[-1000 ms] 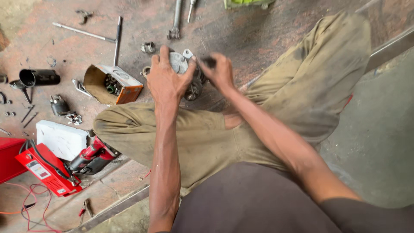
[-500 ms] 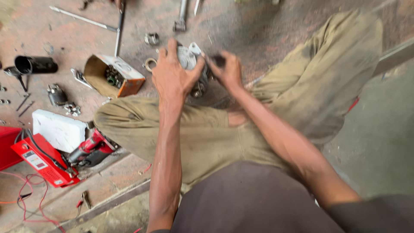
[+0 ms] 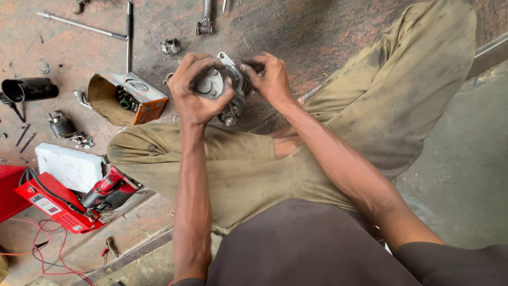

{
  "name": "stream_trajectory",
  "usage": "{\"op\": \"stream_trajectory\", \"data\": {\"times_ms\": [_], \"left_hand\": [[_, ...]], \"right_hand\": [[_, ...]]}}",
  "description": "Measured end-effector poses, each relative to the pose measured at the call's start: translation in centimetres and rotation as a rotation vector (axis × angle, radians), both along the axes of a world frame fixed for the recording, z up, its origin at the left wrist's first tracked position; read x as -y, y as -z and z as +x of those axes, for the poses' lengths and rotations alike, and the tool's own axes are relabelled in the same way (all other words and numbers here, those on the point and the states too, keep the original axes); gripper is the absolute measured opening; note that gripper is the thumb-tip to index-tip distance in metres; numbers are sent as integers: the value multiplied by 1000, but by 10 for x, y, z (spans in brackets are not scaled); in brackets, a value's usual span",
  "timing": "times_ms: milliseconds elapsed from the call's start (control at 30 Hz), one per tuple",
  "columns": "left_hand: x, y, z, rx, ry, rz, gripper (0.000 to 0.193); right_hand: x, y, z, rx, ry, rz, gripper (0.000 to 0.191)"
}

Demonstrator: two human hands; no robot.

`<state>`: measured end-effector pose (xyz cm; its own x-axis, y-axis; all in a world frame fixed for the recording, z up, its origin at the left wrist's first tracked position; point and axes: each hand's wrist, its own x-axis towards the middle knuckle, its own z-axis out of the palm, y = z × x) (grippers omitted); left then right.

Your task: The person sits on the floor of a repair shop and works on a starter motor held on their lap, prying at its housing and manipulating its components by hand. They turn the unit over and handle small parts from a nearby box while another worker scrubs parts on the floor beside them.

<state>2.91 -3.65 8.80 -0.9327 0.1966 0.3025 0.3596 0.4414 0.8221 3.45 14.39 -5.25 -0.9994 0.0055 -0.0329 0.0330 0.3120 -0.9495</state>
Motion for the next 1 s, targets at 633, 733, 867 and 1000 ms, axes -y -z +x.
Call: {"op": "stream_trajectory", "data": {"times_ms": [633,733,867,1000], "left_hand": [[-4,11,14,-22,-133,46,34],[-2,10,15,-4,-128,36,34],[-1,11,16,27,-97,-2,33],[-1,13,14,-32,-99,83,33]], "right_hand": [[14,-13,-13,-352,-57,160,17],[16,-7,-11,-285,-1,149,15],[13,0,-6,-216,-52,131,16],[10,0,-9,-278,-47,164,16]]}}
